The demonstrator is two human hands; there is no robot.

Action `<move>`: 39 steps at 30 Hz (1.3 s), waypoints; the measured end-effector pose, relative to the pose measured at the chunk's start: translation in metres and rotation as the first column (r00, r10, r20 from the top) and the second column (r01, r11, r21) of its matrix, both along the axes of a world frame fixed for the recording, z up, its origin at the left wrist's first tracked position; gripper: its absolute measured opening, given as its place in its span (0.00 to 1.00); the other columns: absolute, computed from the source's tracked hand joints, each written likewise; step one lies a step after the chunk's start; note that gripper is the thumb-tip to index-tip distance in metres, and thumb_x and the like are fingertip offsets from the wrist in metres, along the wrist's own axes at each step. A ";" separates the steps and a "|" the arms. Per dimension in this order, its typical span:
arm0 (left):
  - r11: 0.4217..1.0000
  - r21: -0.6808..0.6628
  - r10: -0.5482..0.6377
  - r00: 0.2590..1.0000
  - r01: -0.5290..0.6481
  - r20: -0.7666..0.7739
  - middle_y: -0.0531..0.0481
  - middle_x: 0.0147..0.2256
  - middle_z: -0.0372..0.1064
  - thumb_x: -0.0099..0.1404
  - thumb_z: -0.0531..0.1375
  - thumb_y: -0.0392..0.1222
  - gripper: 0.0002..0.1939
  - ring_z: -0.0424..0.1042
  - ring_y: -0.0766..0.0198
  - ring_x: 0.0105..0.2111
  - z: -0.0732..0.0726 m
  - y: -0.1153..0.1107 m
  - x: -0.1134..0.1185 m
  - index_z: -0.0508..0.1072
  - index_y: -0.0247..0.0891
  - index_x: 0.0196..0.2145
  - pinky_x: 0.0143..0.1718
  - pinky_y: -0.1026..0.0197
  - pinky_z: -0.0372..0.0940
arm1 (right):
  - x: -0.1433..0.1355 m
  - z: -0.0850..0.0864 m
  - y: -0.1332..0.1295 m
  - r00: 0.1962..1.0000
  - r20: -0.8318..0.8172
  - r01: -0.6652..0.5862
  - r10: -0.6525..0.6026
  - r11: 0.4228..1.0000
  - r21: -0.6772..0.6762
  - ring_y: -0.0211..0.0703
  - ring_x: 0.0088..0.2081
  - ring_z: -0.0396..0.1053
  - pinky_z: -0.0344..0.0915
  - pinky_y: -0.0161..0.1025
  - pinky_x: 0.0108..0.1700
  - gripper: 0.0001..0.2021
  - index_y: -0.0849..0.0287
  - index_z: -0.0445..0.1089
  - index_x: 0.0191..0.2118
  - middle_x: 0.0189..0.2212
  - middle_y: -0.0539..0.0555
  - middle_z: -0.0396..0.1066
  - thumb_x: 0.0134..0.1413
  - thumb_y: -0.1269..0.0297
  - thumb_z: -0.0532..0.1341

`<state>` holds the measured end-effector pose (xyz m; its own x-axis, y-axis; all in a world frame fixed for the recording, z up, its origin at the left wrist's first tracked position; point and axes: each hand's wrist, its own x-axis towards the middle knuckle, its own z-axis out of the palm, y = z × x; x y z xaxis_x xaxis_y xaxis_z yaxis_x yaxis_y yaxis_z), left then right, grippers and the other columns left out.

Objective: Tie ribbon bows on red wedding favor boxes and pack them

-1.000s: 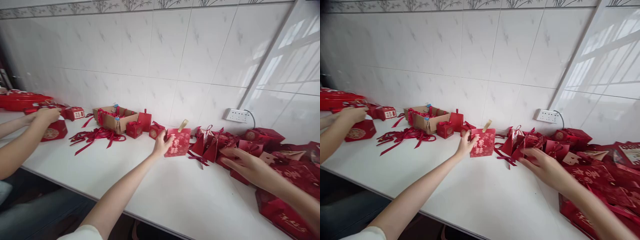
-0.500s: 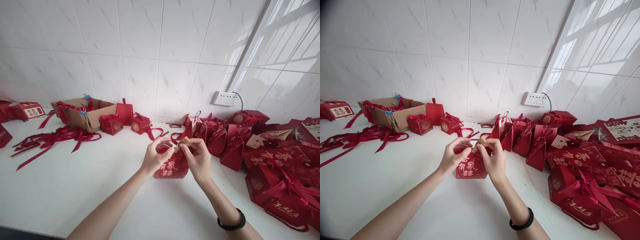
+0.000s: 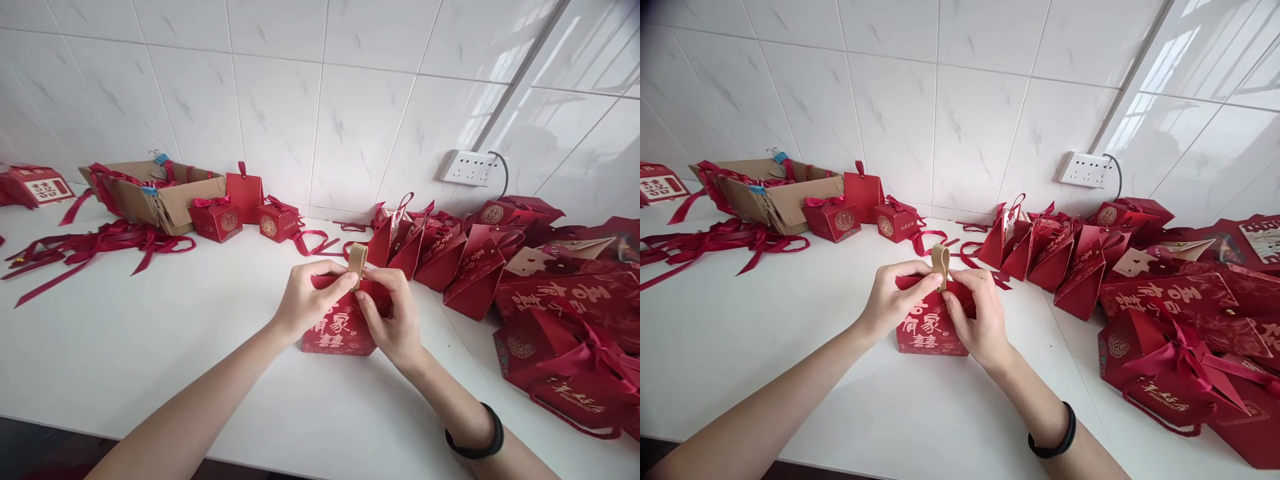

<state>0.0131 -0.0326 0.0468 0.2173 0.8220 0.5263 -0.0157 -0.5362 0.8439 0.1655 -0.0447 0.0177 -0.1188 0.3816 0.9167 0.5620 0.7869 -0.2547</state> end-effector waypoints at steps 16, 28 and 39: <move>0.992 0.066 0.107 0.994 -0.108 0.017 0.56 0.22 0.70 0.61 0.61 0.39 0.11 0.69 0.71 0.24 -0.002 -0.007 0.006 0.73 0.36 0.22 0.28 0.70 0.64 | 0.001 -0.005 -0.002 0.992 0.106 0.048 -0.063 0.990 0.133 0.45 0.43 0.65 0.70 0.49 0.40 0.15 0.53 0.62 0.48 0.41 0.57 0.60 0.57 0.76 0.57; 0.997 0.053 -0.052 0.998 0.054 -0.032 0.56 0.22 0.69 0.60 0.56 0.30 0.12 0.67 0.72 0.24 0.009 -0.009 -0.001 0.71 0.36 0.20 0.26 0.71 0.62 | 0.000 -0.005 -0.003 0.992 0.125 0.005 -0.025 0.988 0.155 0.43 0.40 0.67 0.71 0.48 0.40 0.16 0.53 0.63 0.48 0.42 0.56 0.58 0.57 0.79 0.56; 0.987 0.112 0.114 0.993 -0.113 -0.004 0.57 0.22 0.71 0.60 0.59 0.32 0.09 0.68 0.73 0.23 0.002 -0.009 0.003 0.72 0.37 0.22 0.26 0.73 0.64 | 0.000 -0.005 -0.002 0.993 0.121 -0.027 0.013 0.993 0.115 0.43 0.41 0.66 0.70 0.45 0.39 0.16 0.54 0.62 0.47 0.42 0.55 0.58 0.57 0.80 0.54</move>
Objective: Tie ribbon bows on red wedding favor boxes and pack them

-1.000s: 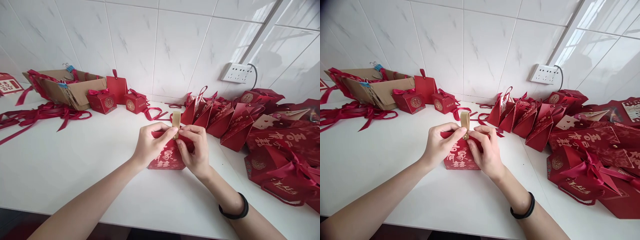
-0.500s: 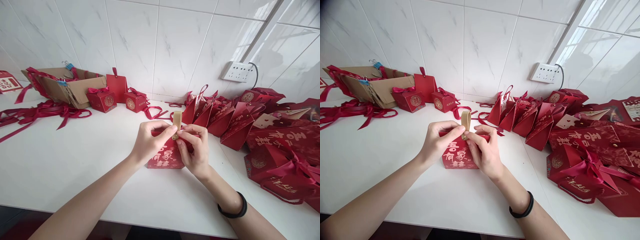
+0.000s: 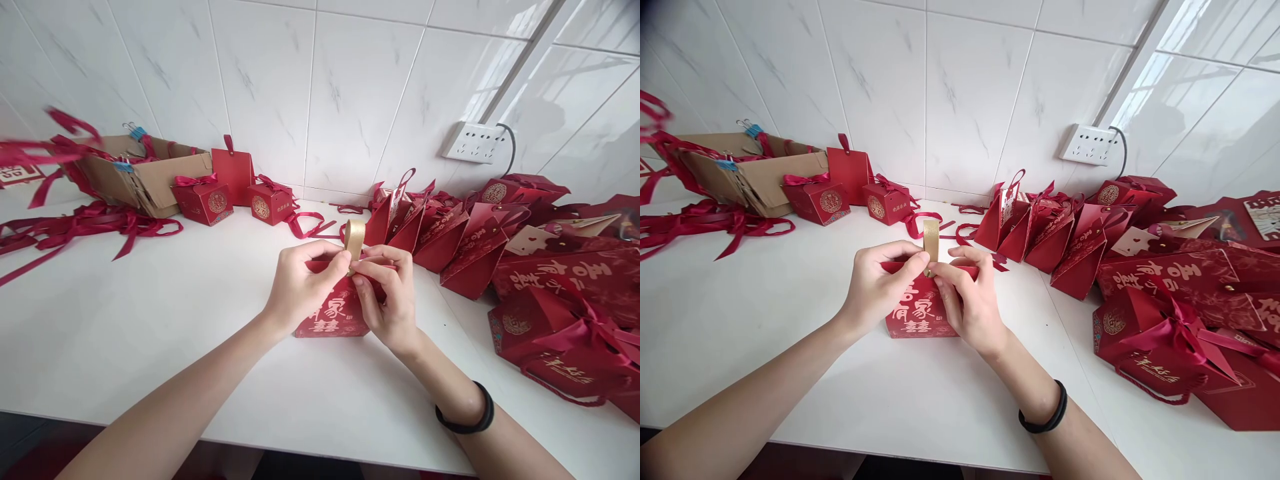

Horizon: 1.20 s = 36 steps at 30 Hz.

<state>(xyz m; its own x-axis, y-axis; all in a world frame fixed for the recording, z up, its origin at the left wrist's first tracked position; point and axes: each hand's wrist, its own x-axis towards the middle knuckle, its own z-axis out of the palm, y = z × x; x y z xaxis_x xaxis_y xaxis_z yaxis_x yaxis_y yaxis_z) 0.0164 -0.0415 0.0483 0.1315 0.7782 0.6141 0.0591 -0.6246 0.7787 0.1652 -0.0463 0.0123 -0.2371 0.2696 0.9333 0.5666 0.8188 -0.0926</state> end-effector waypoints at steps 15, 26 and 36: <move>0.997 0.010 0.074 0.997 -0.074 -0.001 0.59 0.23 0.73 0.59 0.59 0.32 0.09 0.70 0.73 0.24 -0.002 0.000 0.003 0.73 0.37 0.23 0.26 0.75 0.65 | -0.001 0.001 0.000 1.000 -0.019 0.001 -0.002 0.999 -0.047 0.45 0.44 0.60 0.67 0.47 0.43 0.13 0.54 0.60 0.43 0.38 0.54 0.60 0.57 0.79 0.55; 0.994 0.040 0.098 0.995 -0.097 -0.019 0.58 0.22 0.72 0.60 0.59 0.33 0.08 0.69 0.73 0.23 -0.003 0.001 0.004 0.73 0.37 0.24 0.25 0.73 0.64 | 0.000 0.002 -0.001 0.999 -0.012 0.029 -0.030 0.996 -0.086 0.45 0.43 0.62 0.67 0.49 0.43 0.09 0.54 0.60 0.40 0.39 0.55 0.58 0.58 0.77 0.54; 0.994 0.020 0.112 0.992 -0.111 -0.061 0.55 0.21 0.70 0.61 0.59 0.37 0.08 0.67 0.70 0.22 -0.003 -0.002 0.003 0.73 0.37 0.24 0.24 0.69 0.64 | -0.003 0.004 -0.006 0.982 -0.187 -0.050 0.011 0.977 -0.207 0.41 0.37 0.66 0.67 0.42 0.38 0.07 0.54 0.60 0.39 0.33 0.51 0.63 0.59 0.73 0.55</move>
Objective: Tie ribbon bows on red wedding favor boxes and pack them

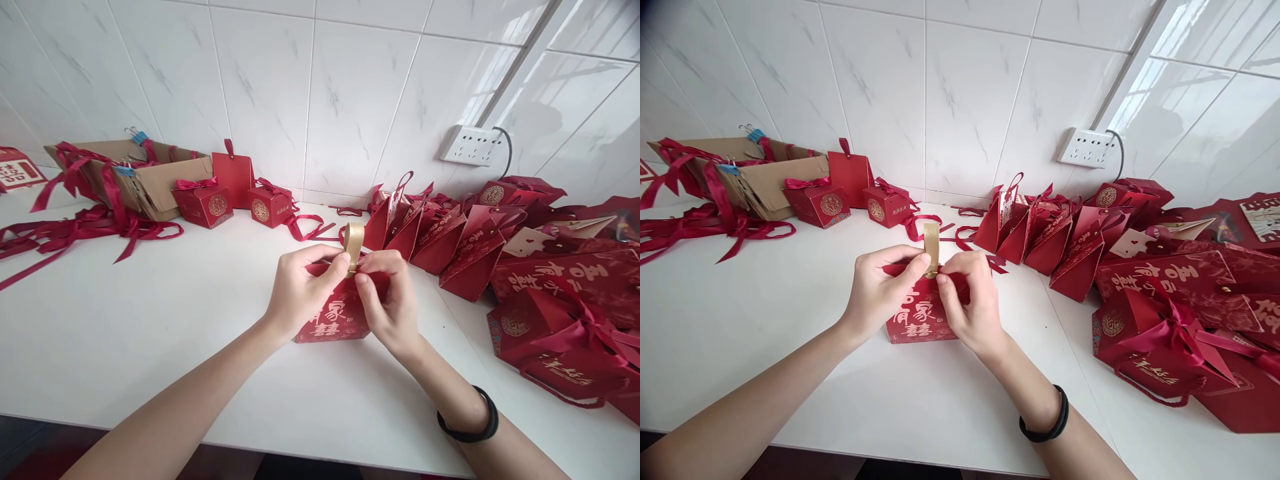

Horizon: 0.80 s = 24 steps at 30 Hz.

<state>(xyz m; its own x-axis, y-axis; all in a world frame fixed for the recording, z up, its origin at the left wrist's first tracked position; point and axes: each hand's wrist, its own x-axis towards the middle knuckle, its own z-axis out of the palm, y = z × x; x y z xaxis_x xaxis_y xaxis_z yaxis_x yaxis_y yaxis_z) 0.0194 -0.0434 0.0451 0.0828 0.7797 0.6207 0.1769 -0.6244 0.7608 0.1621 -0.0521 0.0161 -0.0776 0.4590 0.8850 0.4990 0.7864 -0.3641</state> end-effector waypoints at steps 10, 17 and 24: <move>1.000 -0.010 -0.022 1.000 0.022 0.010 0.56 0.22 0.71 0.61 0.59 0.37 0.08 0.68 0.70 0.23 -0.001 -0.002 0.001 0.74 0.38 0.25 0.25 0.70 0.65 | 0.000 0.004 -0.003 0.984 -0.176 -0.005 -0.039 0.969 -0.247 0.36 0.31 0.68 0.66 0.34 0.32 0.04 0.55 0.64 0.34 0.30 0.47 0.69 0.57 0.64 0.60; 0.999 -0.014 -0.037 0.999 0.037 0.018 0.56 0.21 0.70 0.61 0.59 0.36 0.08 0.68 0.71 0.23 0.000 -0.003 0.001 0.73 0.38 0.24 0.25 0.70 0.65 | 0.002 0.004 -0.003 0.985 -0.172 -0.018 -0.022 0.973 -0.228 0.36 0.31 0.69 0.67 0.35 0.32 0.04 0.55 0.64 0.34 0.29 0.48 0.69 0.56 0.63 0.60; 0.998 -0.030 -0.047 0.998 0.049 0.040 0.55 0.23 0.73 0.61 0.59 0.36 0.08 0.70 0.69 0.24 0.000 -0.002 0.001 0.75 0.38 0.25 0.27 0.68 0.67 | -0.001 0.008 -0.006 0.979 -0.202 -0.029 -0.023 0.968 -0.249 0.39 0.32 0.72 0.70 0.37 0.33 0.03 0.54 0.67 0.34 0.31 0.48 0.73 0.54 0.64 0.62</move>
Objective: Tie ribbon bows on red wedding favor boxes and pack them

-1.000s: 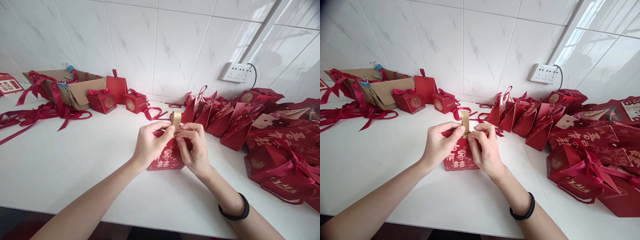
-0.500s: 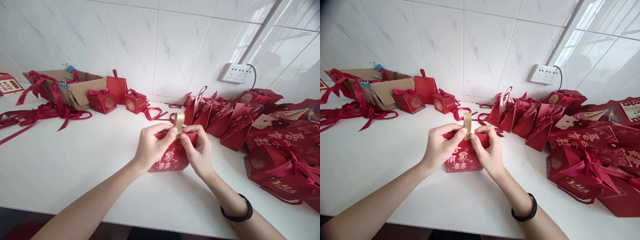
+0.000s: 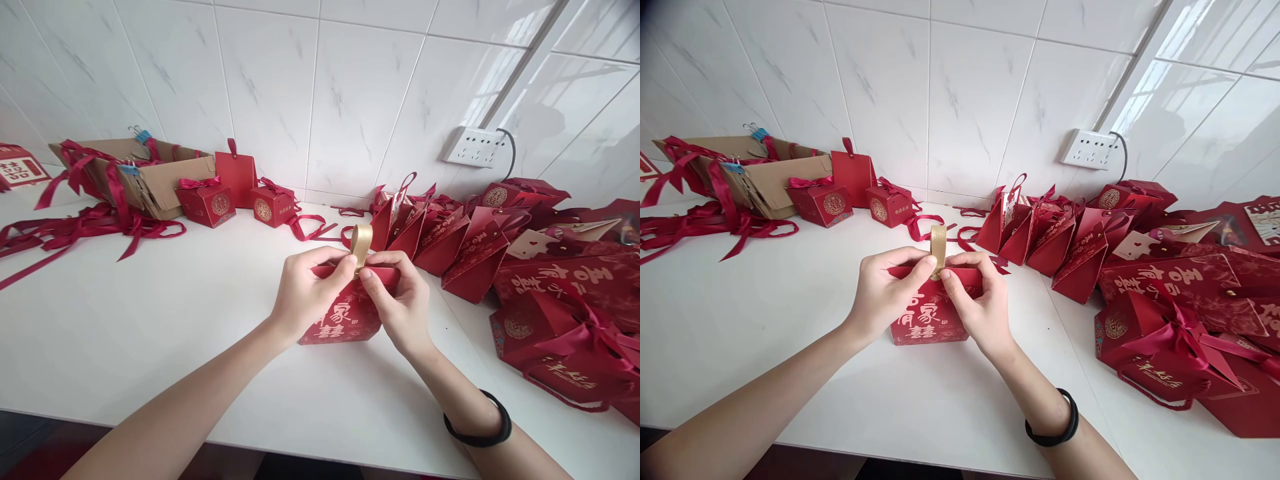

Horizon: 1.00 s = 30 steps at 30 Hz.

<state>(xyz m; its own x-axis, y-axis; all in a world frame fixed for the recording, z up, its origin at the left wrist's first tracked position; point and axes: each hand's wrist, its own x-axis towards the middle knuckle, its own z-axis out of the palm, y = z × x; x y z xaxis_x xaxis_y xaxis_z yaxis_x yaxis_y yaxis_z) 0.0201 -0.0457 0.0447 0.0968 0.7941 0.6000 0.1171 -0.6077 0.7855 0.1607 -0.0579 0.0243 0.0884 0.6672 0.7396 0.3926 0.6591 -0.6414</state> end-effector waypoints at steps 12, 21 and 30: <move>0.992 -0.072 -0.103 0.994 0.101 -0.024 0.52 0.27 0.74 0.62 0.59 0.40 0.06 0.73 0.66 0.29 0.003 0.007 -0.004 0.74 0.37 0.28 0.32 0.66 0.69 | -0.001 0.000 -0.004 0.996 0.060 0.056 -0.061 0.995 0.086 0.41 0.36 0.75 0.74 0.40 0.39 0.08 0.52 0.69 0.42 0.35 0.49 0.76 0.55 0.68 0.62; 0.959 0.070 -0.254 0.944 0.274 -0.212 0.48 0.37 0.70 0.53 0.60 0.34 0.10 0.72 0.61 0.38 0.004 0.022 -0.022 0.69 0.37 0.35 0.45 0.57 0.70 | 0.002 0.000 0.000 0.999 0.003 -0.038 0.038 0.998 0.041 0.40 0.36 0.75 0.73 0.40 0.40 0.10 0.53 0.66 0.42 0.33 0.48 0.76 0.53 0.69 0.62; 0.863 0.474 -0.029 0.954 0.175 -0.299 0.50 0.31 0.74 0.53 0.61 0.31 0.10 0.73 0.64 0.30 0.001 0.026 -0.026 0.71 0.37 0.35 0.34 0.63 0.71 | 0.003 0.003 0.001 0.994 -0.033 -0.101 0.101 0.995 0.015 0.38 0.36 0.75 0.72 0.38 0.40 0.11 0.53 0.62 0.40 0.31 0.47 0.74 0.53 0.71 0.62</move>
<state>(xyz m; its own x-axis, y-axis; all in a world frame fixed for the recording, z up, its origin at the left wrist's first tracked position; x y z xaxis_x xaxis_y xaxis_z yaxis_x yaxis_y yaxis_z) -0.0059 -0.0192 0.0462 0.3779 0.3795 0.8445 0.1968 -0.9242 0.3273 0.1633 -0.0571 0.0273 0.0460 0.6639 0.7464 0.3020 0.7030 -0.6439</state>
